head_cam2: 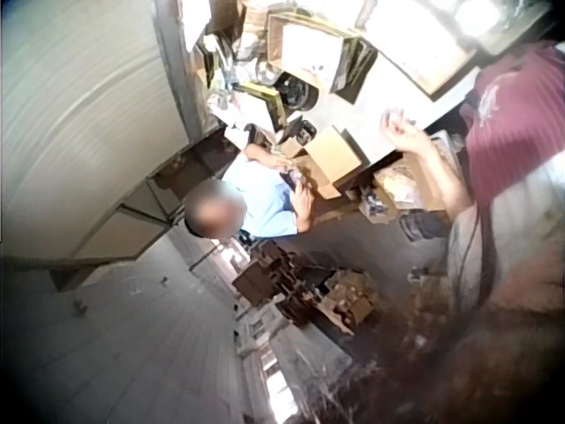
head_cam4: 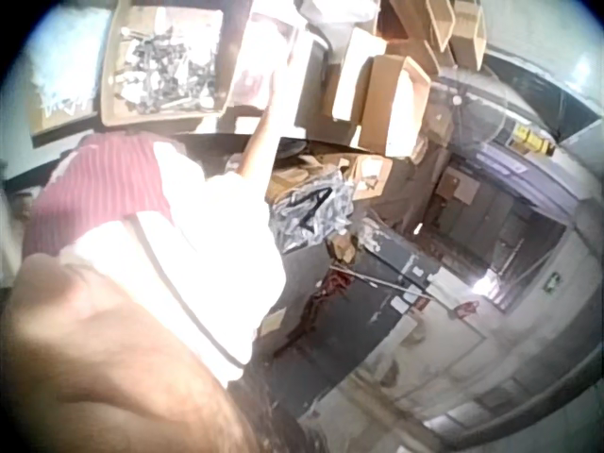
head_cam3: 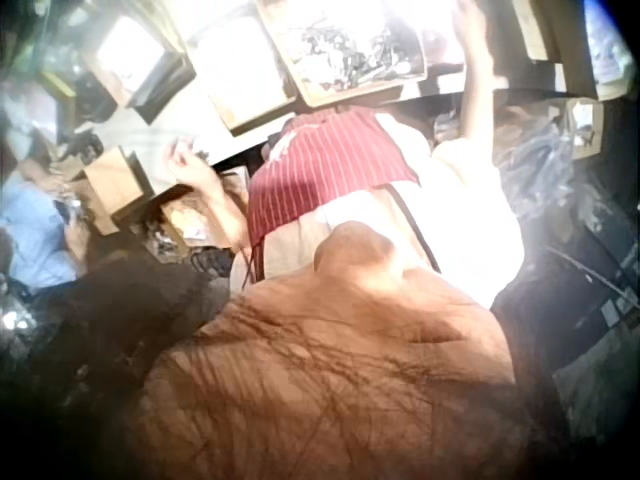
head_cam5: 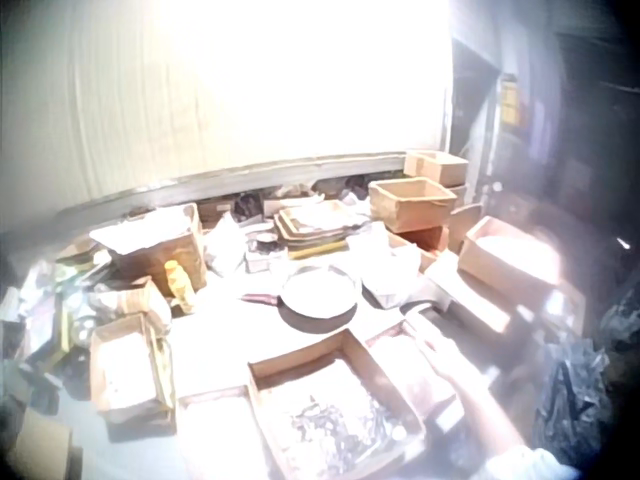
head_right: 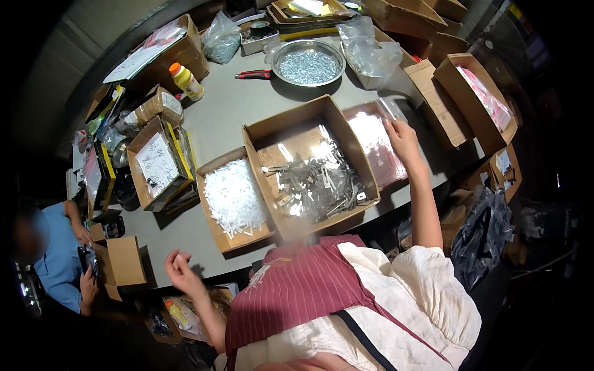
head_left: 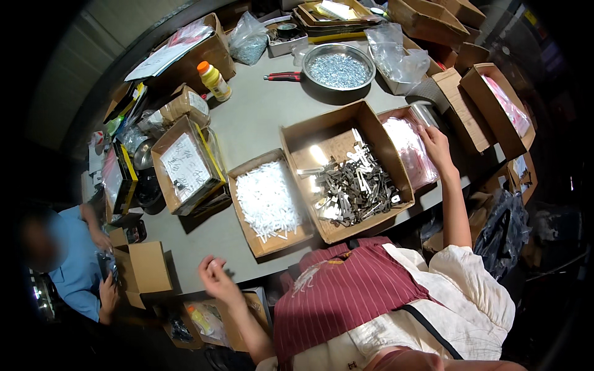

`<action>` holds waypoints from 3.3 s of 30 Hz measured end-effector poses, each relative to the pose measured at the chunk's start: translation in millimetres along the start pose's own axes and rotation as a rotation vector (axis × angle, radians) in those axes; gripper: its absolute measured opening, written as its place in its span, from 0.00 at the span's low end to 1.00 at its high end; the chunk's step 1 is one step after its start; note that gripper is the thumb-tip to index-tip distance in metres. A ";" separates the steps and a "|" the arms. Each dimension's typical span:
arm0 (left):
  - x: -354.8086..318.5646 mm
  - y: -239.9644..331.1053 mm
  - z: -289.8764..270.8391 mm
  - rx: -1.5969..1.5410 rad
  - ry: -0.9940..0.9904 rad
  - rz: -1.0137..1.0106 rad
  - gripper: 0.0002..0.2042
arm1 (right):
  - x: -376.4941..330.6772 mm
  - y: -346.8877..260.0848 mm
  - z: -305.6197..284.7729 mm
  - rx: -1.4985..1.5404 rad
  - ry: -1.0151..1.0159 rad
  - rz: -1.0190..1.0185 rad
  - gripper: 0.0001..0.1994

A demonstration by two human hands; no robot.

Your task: The person sorts small metal hardware parts from a cardboard box into a clear plastic bag. They handle the items by hand, occasionally picking up and inspecting individual pieces before placing them into the bag. The person also moves a stack of cardboard boxes and handles a yellow notepad during the process.

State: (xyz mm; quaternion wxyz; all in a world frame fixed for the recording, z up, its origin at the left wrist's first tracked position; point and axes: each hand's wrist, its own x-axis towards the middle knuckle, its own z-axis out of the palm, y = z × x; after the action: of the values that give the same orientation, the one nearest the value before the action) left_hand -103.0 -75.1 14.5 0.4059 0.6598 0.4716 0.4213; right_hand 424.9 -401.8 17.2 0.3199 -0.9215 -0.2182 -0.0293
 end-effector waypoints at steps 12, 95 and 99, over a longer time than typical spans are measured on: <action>-25.5 123.8 106.7 0.208 -0.584 1.081 0.18 | -126.3 -214.5 39.4 0.945 -1.539 0.010 0.17; -18.1 28.4 109.1 0.071 -0.565 0.061 0.10 | 9.9 -158.2 193.4 -0.140 -0.481 -0.743 0.08; -18.2 34.2 101.2 0.071 -0.500 -0.043 0.10 | 14.6 -158.2 165.6 -0.358 -0.308 -0.810 0.13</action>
State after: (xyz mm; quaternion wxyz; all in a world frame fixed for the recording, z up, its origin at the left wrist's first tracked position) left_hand -2.1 -114.4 11.4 0.4952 0.7473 0.3849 0.2193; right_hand 357.3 -185.7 -20.2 0.0825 -0.7963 -0.5969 -0.0520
